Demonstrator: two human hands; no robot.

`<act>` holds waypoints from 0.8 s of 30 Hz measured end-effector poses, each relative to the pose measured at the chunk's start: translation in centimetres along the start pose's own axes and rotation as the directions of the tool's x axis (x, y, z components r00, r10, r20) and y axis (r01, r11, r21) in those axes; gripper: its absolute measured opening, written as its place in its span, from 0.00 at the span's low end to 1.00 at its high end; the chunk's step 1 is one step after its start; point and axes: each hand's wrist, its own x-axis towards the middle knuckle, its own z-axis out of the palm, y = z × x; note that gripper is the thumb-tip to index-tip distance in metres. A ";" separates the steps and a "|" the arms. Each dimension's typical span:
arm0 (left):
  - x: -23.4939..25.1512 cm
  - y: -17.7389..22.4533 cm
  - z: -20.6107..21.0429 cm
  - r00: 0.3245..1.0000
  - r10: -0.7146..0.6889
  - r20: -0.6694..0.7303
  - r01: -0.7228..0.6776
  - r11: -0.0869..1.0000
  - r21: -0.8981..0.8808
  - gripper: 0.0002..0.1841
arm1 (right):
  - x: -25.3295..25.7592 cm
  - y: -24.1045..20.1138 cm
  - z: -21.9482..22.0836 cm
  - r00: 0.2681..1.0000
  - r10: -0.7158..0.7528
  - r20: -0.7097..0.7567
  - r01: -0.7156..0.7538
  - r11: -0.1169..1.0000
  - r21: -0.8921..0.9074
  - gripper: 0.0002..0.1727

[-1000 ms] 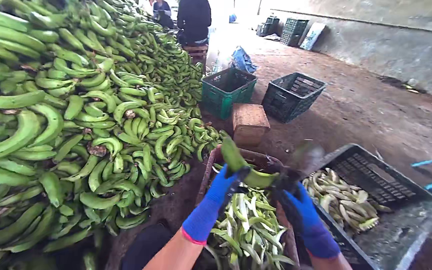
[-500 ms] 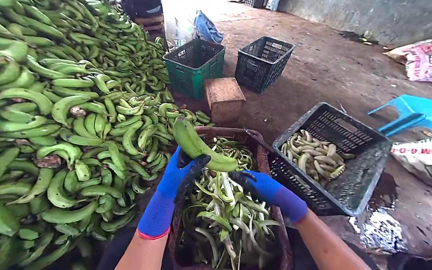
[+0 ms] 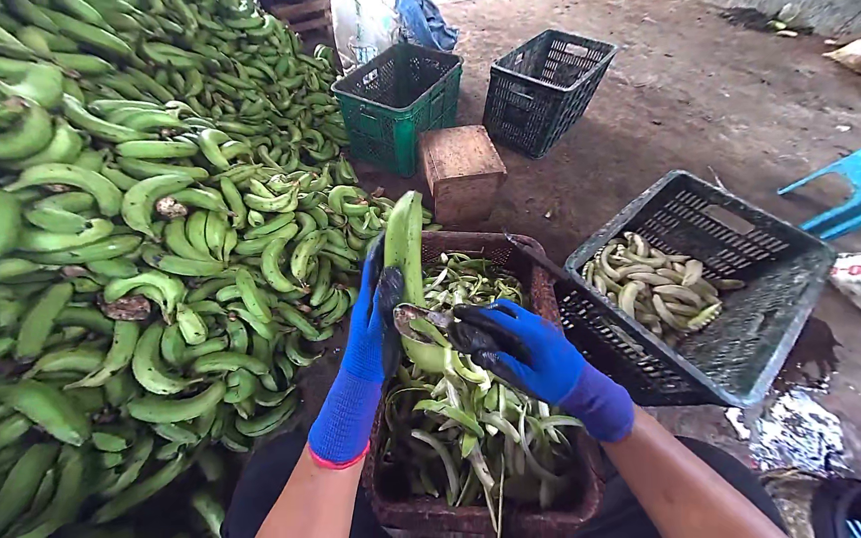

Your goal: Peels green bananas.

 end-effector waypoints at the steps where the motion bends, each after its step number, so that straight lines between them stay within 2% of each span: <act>1: -0.6 0.0 0.5 0.999 -0.037 0.015 0.037 0.999 -0.018 0.27 | 0.6 0.1 -0.2 0.999 0.017 -0.046 -0.020 0.999 -0.050 0.28; 3: -1.7 0.3 1.1 0.984 -0.128 0.122 0.125 0.992 0.033 0.26 | 2.0 0.7 -1.4 0.975 0.085 -0.207 -0.113 0.986 -0.123 0.26; 5: -2.3 0.3 1.2 0.932 -0.206 0.297 0.194 0.979 0.069 0.30 | 3.1 2.0 -3.8 0.905 0.283 -0.318 -0.318 0.946 -0.066 0.27; 7: -2.3 0.4 1.3 0.890 -0.228 0.394 0.253 0.967 -0.011 0.30 | 3.1 3.3 -5.6 0.869 0.326 -0.371 -0.382 0.920 -0.088 0.29; 9: -1.2 0.0 0.9 0.917 -0.243 0.317 0.278 0.958 -0.069 0.28 | 2.2 3.0 -5.4 0.914 0.259 -0.313 -0.308 0.944 -0.120 0.30; 12: 0.0 0.1 -0.2 0.968 -0.237 0.078 0.244 0.964 -0.104 0.22 | 0.3 0.9 -2.4 0.978 0.149 -0.149 -0.158 0.986 -0.053 0.30; 13: 0.2 0.2 -0.4 0.973 -0.226 0.039 0.229 0.965 -0.124 0.22 | -0.2 0.1 -1.5 0.990 0.098 -0.096 -0.103 0.994 -0.047 0.30; 16: -0.5 0.1 -0.5 0.979 -0.193 0.062 0.200 0.969 -0.147 0.24 | -0.1 -0.3 0.2 0.996 -0.056 -0.063 0.046 0.987 -0.153 0.27; 19: -1.8 0.5 0.6 0.974 -0.203 0.095 0.206 0.978 -0.019 0.22 | 1.5 0.6 -1.3 0.972 -0.104 -0.211 0.035 0.950 -0.309 0.26; 21: -2.1 1.0 1.1 0.961 -0.248 0.122 0.241 0.968 0.074 0.24 | 2.3 1.2 -3.1 0.955 -0.091 -0.282 -0.025 0.924 -0.382 0.28; 24: -2.1 0.8 0.8 0.939 -0.257 0.228 0.224 0.961 0.161 0.28 | 2.8 2.5 -5.1 0.915 0.093 -0.393 -0.232 0.918 -0.323 0.29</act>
